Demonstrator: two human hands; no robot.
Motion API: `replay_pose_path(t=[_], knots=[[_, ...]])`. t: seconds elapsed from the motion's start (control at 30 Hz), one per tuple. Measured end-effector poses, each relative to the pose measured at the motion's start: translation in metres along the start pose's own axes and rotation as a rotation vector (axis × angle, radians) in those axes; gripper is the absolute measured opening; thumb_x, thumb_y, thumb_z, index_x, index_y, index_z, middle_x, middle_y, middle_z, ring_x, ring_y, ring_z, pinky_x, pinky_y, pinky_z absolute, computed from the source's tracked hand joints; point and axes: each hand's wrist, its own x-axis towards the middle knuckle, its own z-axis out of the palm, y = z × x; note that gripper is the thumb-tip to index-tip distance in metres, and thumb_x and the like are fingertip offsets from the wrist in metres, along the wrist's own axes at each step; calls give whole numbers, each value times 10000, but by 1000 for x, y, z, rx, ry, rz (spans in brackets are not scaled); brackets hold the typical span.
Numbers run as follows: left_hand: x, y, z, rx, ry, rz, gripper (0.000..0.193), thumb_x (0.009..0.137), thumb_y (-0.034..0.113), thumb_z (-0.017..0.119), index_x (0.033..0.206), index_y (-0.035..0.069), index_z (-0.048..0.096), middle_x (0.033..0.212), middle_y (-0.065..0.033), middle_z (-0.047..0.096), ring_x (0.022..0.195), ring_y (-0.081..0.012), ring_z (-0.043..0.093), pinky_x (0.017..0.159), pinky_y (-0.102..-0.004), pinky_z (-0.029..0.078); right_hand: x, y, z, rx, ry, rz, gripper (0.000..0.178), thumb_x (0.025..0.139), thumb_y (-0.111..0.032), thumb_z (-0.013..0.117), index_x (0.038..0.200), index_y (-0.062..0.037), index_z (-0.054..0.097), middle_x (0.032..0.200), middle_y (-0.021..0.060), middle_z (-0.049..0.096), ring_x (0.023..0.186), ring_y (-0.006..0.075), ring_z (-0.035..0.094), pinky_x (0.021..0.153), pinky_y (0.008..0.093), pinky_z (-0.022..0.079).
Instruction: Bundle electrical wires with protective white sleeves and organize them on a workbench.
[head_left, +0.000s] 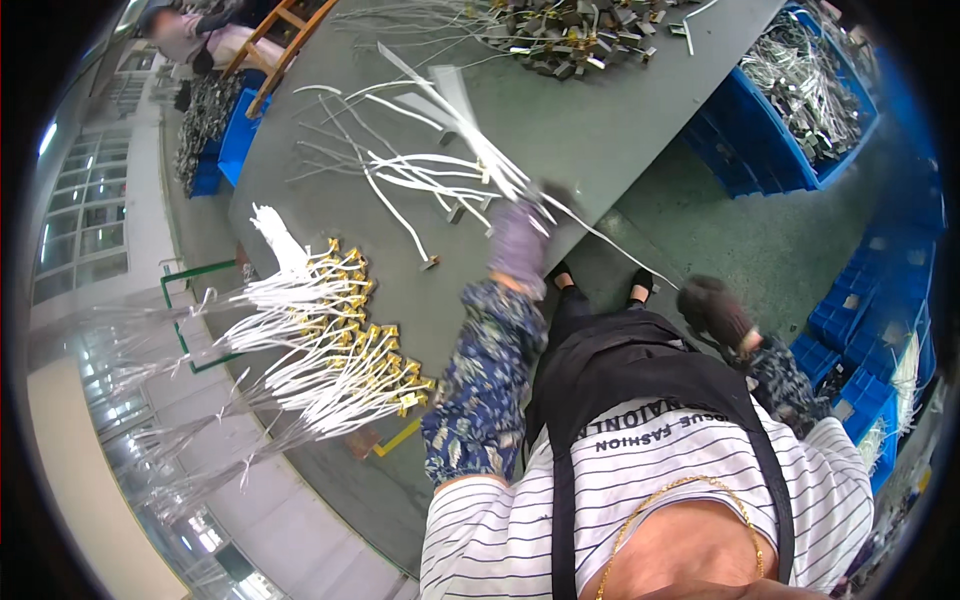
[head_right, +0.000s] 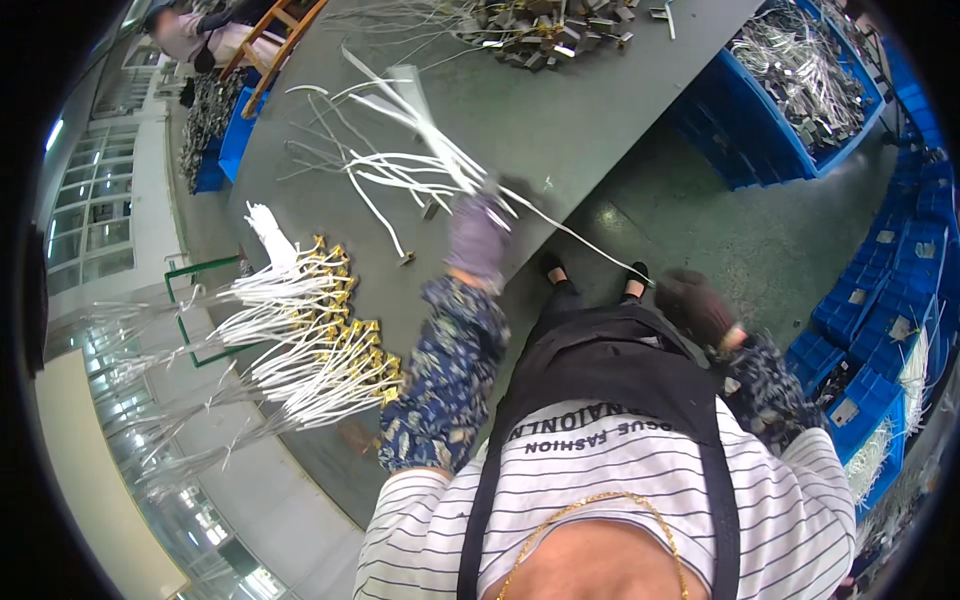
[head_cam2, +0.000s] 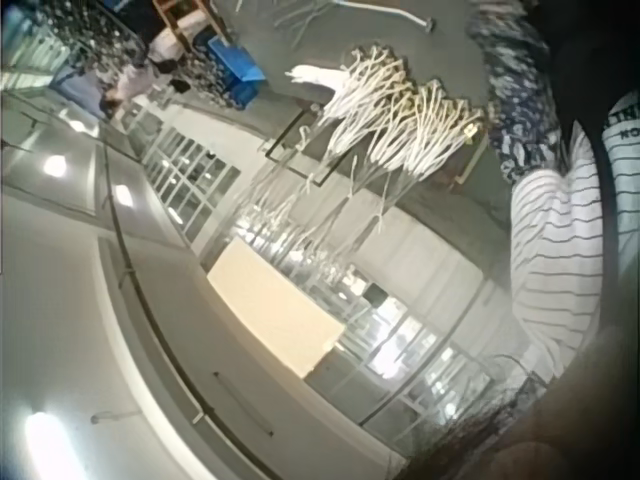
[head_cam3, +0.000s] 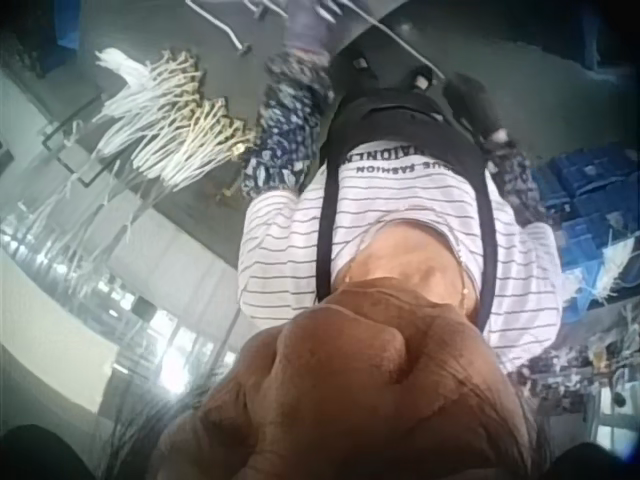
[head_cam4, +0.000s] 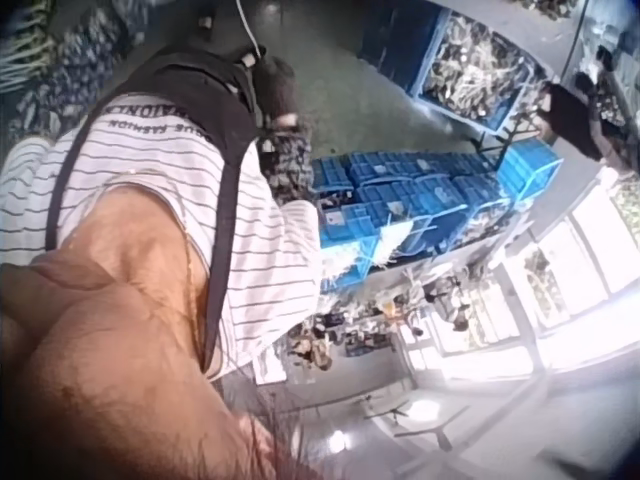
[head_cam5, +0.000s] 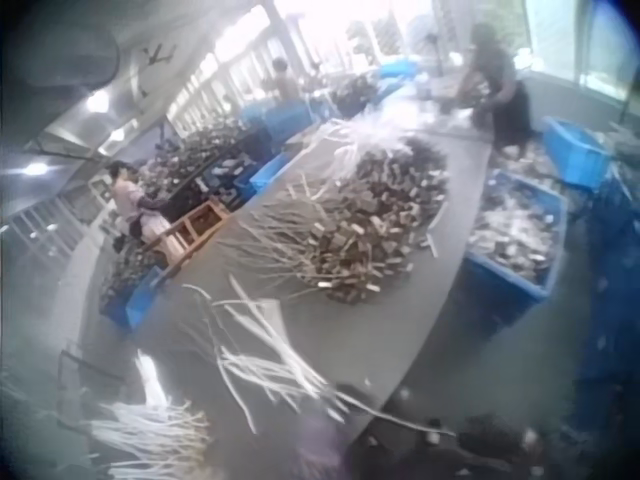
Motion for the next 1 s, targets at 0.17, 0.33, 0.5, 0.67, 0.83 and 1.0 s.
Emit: replay_pose_path(t=[0.17,0.33,0.5,0.67,0.83,1.0], knots=[[8,27,-31,298,-76,277,197,947,240,600,1011,61,648,901,-87,659,810,-239,644,766,-370,545,23,-37,11,21,36,130,274,950,-248,606,1018,15,648,784,35,622,675,97,561,562,230,435],[4,49,-43,89,196,16,231,935,260,642,951,30,644,759,-70,652,662,-198,626,605,-331,527,74,-93,71,-258,122,-39,440,887,-369,646,1134,-5,637,925,103,670,856,194,639,766,332,513],[31,-1,-25,-264,184,-200,294,961,266,625,801,27,567,627,-79,630,452,-124,540,404,-264,445,138,-136,135,-671,-60,-409,580,873,-427,657,1319,-85,512,1286,196,551,1153,335,571,979,425,451],[89,-37,-116,51,251,-204,343,994,357,567,994,14,567,562,-7,508,363,-95,381,336,-254,296,181,-212,94,-1133,535,-700,659,824,-400,722,1367,-125,467,1332,209,487,1187,374,545,986,455,462],[70,-24,-94,-992,-167,-205,264,1011,309,526,1078,56,556,532,48,303,381,-91,225,356,-276,216,223,-263,59,-1380,479,-697,393,814,-214,712,1170,-77,616,1035,161,645,971,345,642,792,433,529],[39,40,-9,-779,-145,-312,363,988,381,532,1100,36,554,986,-151,614,880,-248,622,800,-326,517,168,-207,82,-683,207,-775,293,824,-166,709,1096,-78,642,961,121,671,900,315,651,775,412,520]])
